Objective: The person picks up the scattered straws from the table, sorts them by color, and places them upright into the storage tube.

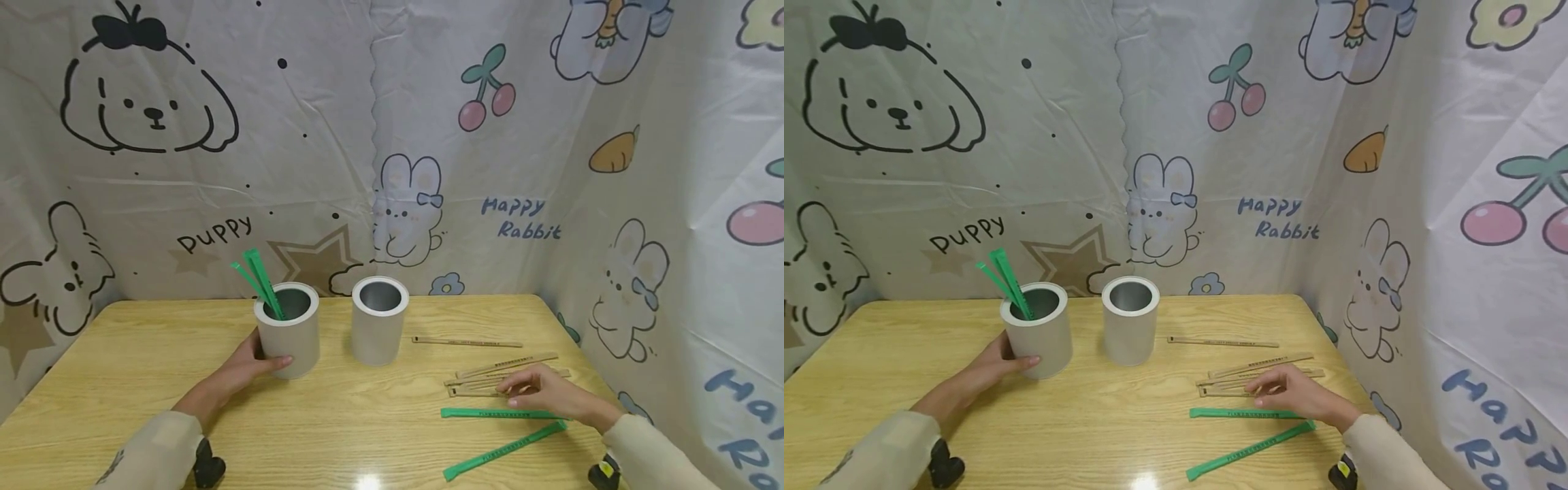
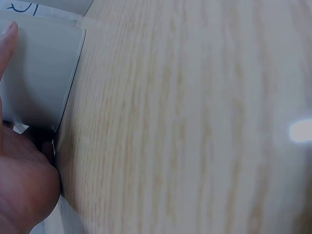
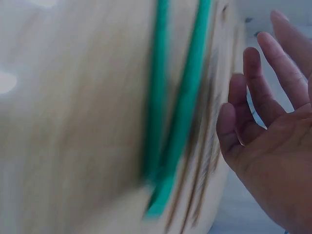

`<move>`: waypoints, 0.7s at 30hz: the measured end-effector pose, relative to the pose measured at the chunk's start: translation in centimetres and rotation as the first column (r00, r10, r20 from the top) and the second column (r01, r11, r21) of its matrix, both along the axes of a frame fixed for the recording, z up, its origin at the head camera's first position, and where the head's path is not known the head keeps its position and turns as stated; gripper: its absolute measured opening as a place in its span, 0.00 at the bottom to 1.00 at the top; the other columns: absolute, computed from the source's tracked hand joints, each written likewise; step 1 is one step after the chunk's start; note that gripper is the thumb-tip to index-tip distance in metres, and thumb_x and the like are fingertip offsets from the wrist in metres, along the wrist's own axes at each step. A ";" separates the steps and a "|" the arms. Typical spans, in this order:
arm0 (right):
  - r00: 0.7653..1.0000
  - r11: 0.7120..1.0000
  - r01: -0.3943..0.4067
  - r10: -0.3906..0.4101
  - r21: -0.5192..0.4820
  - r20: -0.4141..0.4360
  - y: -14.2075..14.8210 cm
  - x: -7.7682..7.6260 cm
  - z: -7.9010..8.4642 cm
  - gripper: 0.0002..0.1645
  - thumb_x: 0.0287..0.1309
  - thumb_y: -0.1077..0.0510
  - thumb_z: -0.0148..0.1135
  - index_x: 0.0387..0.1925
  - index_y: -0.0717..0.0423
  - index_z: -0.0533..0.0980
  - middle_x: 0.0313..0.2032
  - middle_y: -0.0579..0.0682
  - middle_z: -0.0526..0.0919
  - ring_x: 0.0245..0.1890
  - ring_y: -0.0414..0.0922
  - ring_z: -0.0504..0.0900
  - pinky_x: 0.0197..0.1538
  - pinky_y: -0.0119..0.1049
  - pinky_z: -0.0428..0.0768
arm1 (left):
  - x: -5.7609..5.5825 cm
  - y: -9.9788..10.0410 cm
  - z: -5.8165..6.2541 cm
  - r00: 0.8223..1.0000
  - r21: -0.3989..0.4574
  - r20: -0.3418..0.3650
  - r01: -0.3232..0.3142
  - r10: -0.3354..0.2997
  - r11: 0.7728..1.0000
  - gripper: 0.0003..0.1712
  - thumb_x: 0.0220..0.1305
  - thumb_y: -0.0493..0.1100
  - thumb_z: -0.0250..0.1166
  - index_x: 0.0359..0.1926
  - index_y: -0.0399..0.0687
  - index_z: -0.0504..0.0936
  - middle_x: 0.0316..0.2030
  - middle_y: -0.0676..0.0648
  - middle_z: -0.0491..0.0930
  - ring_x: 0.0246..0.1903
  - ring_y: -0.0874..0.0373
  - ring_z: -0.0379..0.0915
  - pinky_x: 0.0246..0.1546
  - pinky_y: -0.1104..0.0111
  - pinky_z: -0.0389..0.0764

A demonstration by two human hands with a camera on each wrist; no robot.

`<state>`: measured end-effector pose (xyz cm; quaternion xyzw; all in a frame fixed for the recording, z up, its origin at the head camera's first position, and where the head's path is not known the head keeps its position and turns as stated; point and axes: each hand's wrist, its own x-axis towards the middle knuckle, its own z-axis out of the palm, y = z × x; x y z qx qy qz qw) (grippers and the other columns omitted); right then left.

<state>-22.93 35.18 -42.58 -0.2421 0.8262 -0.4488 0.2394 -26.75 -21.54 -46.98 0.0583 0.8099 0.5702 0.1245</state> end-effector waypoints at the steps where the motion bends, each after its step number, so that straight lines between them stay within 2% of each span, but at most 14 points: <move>1: 1.000 1.000 -0.003 0.003 0.002 -0.006 0.8 0.2 -0.3 0.21 0.69 0.60 0.61 0.58 0.69 0.77 0.58 0.74 0.78 0.53 0.31 0.82 0.52 0.24 0.81 | 0.0 0.0 0.0 1.000 0.001 0.001 0.000 0.000 1.000 0.63 0.63 0.52 0.71 0.81 0.44 0.34 0.80 0.32 0.42 0.79 0.32 0.39 0.77 0.37 0.46; 8: 0.999 0.999 -0.012 0.011 -0.048 -0.034 4.0 0.8 -2.3 0.21 0.67 0.63 0.63 0.56 0.73 0.77 0.56 0.76 0.79 0.52 0.30 0.83 0.49 0.26 0.83 | 0.1 0.0 0.0 1.000 -0.008 0.011 -0.006 0.006 1.000 0.63 0.63 0.53 0.71 0.81 0.45 0.34 0.80 0.32 0.41 0.79 0.32 0.39 0.76 0.36 0.46; 12: 0.992 0.998 -0.003 -0.005 -0.063 -0.129 4.1 1.0 -3.3 0.19 0.65 0.64 0.64 0.54 0.73 0.79 0.52 0.69 0.83 0.50 0.30 0.83 0.49 0.26 0.82 | 0.0 -0.1 -0.2 1.000 0.006 -0.001 -0.006 0.006 1.000 0.63 0.63 0.52 0.71 0.81 0.43 0.35 0.79 0.32 0.43 0.78 0.32 0.40 0.77 0.37 0.47; 15: 0.981 0.998 -0.001 -0.013 -0.070 -0.195 3.9 1.2 -3.8 0.15 0.63 0.65 0.65 0.49 0.71 0.81 0.47 0.62 0.86 0.46 0.31 0.83 0.46 0.27 0.82 | 0.0 0.0 -0.2 1.000 0.018 -0.009 -0.004 0.004 1.000 0.62 0.63 0.51 0.71 0.81 0.42 0.36 0.79 0.31 0.44 0.78 0.32 0.42 0.77 0.38 0.48; 21: 0.976 0.998 0.061 -0.066 -0.031 -0.210 3.5 1.3 -3.7 0.09 0.63 0.63 0.66 0.41 0.66 0.83 0.38 0.53 0.87 0.34 0.31 0.79 0.34 0.29 0.79 | 0.1 0.1 0.0 1.000 0.023 -0.012 -0.003 0.003 1.000 0.61 0.64 0.51 0.70 0.81 0.42 0.37 0.79 0.32 0.45 0.78 0.32 0.42 0.77 0.38 0.48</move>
